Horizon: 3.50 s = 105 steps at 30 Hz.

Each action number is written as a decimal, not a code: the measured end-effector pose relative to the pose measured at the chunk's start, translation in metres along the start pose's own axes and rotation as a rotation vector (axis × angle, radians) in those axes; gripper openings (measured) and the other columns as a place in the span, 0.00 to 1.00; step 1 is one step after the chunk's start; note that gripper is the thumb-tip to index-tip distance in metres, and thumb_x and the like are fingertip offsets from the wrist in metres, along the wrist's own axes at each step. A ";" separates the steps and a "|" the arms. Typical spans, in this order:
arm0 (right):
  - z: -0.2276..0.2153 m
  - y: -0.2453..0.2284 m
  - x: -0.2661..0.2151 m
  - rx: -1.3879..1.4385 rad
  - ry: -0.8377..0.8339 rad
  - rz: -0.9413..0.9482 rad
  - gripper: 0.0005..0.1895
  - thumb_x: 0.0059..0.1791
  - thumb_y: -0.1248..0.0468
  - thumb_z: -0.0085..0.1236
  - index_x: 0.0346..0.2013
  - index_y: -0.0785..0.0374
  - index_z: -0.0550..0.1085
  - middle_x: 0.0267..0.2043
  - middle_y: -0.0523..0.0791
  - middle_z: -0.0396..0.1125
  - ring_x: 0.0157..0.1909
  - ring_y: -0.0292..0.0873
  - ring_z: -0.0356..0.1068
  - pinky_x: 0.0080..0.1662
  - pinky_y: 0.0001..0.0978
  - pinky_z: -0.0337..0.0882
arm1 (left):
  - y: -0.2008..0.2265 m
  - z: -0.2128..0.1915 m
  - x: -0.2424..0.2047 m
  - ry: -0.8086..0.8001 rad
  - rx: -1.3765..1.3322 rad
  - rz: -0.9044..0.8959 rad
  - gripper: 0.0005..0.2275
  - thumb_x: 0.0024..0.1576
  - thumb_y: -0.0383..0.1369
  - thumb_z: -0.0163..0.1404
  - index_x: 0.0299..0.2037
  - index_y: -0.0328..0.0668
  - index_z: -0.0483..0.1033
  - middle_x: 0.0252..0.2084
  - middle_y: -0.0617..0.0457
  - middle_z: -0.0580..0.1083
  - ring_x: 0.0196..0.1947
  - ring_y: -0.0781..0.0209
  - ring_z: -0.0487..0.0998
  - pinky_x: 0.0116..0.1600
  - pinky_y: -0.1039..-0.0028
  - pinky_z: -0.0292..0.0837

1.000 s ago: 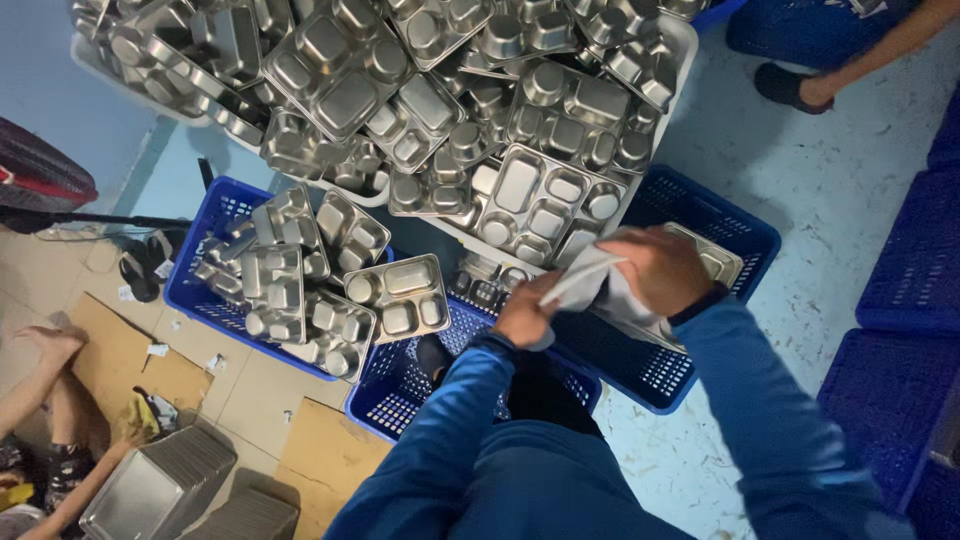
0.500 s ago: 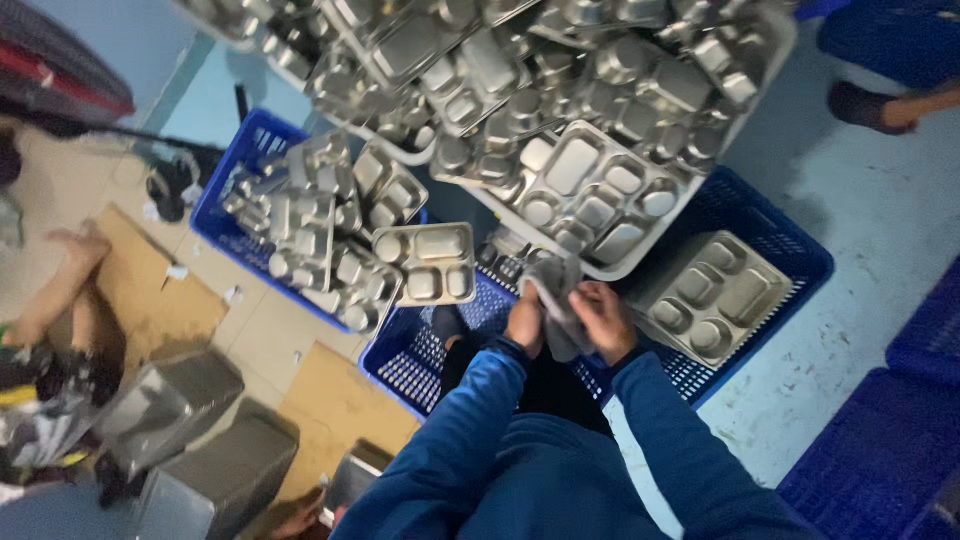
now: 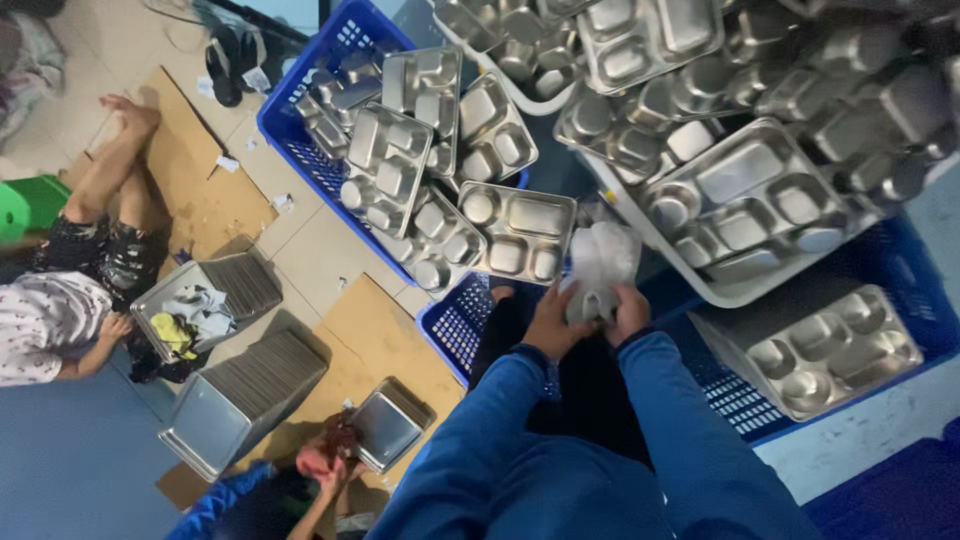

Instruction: The person wipes stainless steel compartment trays with a cloth, picking each tray from a large pile, wiping both sides, and placing them into a blue basket. The person repeats this process continuously.

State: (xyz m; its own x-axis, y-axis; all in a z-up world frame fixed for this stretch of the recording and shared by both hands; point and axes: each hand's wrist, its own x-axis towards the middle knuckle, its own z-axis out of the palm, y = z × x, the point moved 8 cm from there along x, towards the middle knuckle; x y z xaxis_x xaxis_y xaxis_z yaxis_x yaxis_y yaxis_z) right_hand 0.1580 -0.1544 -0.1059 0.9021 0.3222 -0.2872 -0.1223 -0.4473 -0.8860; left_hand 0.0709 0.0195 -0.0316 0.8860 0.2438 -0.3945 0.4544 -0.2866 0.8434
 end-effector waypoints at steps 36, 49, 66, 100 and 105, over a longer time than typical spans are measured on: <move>-0.033 0.095 0.079 0.123 0.336 0.565 0.35 0.58 0.37 0.42 0.52 0.68 0.75 0.41 0.49 0.72 0.42 0.43 0.70 0.45 0.36 0.69 | -0.174 -0.149 0.212 -0.050 -0.221 -0.149 0.28 0.60 0.48 0.54 0.63 0.33 0.72 0.63 0.36 0.73 0.65 0.47 0.73 0.69 0.64 0.64; -0.140 -0.084 0.028 1.082 0.360 0.099 0.34 0.59 0.39 0.42 0.71 0.59 0.64 0.65 0.47 0.65 0.63 0.47 0.67 0.64 0.41 0.67 | 0.113 -0.102 0.062 -0.982 -1.175 -0.114 0.36 0.49 0.34 0.60 0.68 0.25 0.63 0.64 0.38 0.72 0.65 0.45 0.72 0.72 0.56 0.63; -0.229 -0.452 -0.186 -0.391 0.373 -0.756 0.45 0.44 0.44 0.57 0.68 0.66 0.60 0.70 0.60 0.54 0.73 0.64 0.54 0.72 0.54 0.55 | 0.282 0.031 -0.077 -1.009 -1.402 0.071 0.38 0.53 0.51 0.56 0.70 0.37 0.60 0.65 0.46 0.71 0.65 0.51 0.73 0.70 0.62 0.66; -0.213 -0.412 -0.142 -0.505 0.462 -0.719 0.30 0.38 0.62 0.63 0.55 0.63 0.72 0.60 0.56 0.63 0.62 0.64 0.64 0.61 0.49 0.66 | 0.352 -0.099 -0.022 -0.819 -1.112 0.464 0.35 0.53 0.41 0.58 0.68 0.25 0.65 0.61 0.37 0.73 0.60 0.45 0.75 0.67 0.59 0.68; -0.218 -0.284 -0.134 -0.133 0.604 -0.180 0.21 0.53 0.61 0.52 0.59 0.66 0.73 0.53 0.55 0.72 0.51 0.57 0.71 0.53 0.44 0.70 | 0.346 -0.121 -0.008 -0.804 -1.447 0.341 0.36 0.49 0.42 0.58 0.67 0.31 0.63 0.64 0.38 0.70 0.63 0.42 0.73 0.70 0.52 0.67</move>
State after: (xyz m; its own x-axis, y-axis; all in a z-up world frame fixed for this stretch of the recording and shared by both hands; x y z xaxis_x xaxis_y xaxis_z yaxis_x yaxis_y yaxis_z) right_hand 0.1622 -0.2519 0.2638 0.9826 -0.1074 0.1516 0.0699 -0.5424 -0.8372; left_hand 0.2098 0.0300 0.3079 0.9452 -0.2756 0.1753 0.1984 0.9108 0.3621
